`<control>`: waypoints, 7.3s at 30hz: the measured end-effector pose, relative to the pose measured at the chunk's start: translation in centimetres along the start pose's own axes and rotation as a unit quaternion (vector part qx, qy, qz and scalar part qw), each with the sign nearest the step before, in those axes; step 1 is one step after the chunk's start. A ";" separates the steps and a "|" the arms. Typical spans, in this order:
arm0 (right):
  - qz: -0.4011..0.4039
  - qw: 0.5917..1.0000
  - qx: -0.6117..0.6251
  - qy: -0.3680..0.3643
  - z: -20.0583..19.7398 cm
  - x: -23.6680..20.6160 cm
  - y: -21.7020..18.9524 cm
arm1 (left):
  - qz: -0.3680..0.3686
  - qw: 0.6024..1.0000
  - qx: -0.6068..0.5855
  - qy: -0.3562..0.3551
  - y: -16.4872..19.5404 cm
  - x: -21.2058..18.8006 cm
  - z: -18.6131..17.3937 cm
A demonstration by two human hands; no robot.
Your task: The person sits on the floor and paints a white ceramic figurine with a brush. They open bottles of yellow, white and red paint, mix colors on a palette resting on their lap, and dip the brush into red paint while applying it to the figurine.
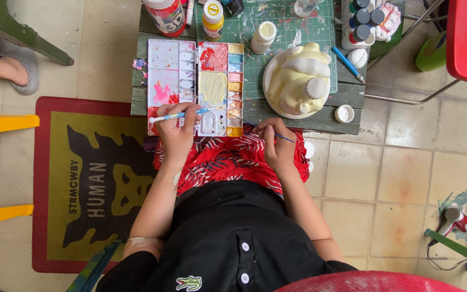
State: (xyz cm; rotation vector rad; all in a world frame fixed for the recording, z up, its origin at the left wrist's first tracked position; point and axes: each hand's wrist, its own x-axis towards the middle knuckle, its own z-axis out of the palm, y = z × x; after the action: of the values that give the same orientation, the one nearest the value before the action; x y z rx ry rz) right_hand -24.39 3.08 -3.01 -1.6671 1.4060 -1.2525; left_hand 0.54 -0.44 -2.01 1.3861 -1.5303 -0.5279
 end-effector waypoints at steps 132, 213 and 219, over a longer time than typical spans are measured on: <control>0.019 1.000 -0.025 0.003 0.1 1.3 -0.2 | 0.013 1.000 0.008 -0.001 -0.2 0.2 0.0; -0.062 0.987 -0.144 -0.020 -1.5 2.8 -1.7 | 0.006 1.000 0.006 0.000 -0.1 0.0 0.0; -0.049 0.992 -0.113 -0.041 -1.5 2.6 -1.5 | 0.010 1.000 0.012 0.002 -0.2 0.1 0.0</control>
State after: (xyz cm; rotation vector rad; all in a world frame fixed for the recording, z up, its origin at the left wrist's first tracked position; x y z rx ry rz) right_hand -25.25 1.11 -0.40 -1.9370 1.4758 -1.0963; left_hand 0.69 -0.59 -2.16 1.3873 -1.5506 -0.4947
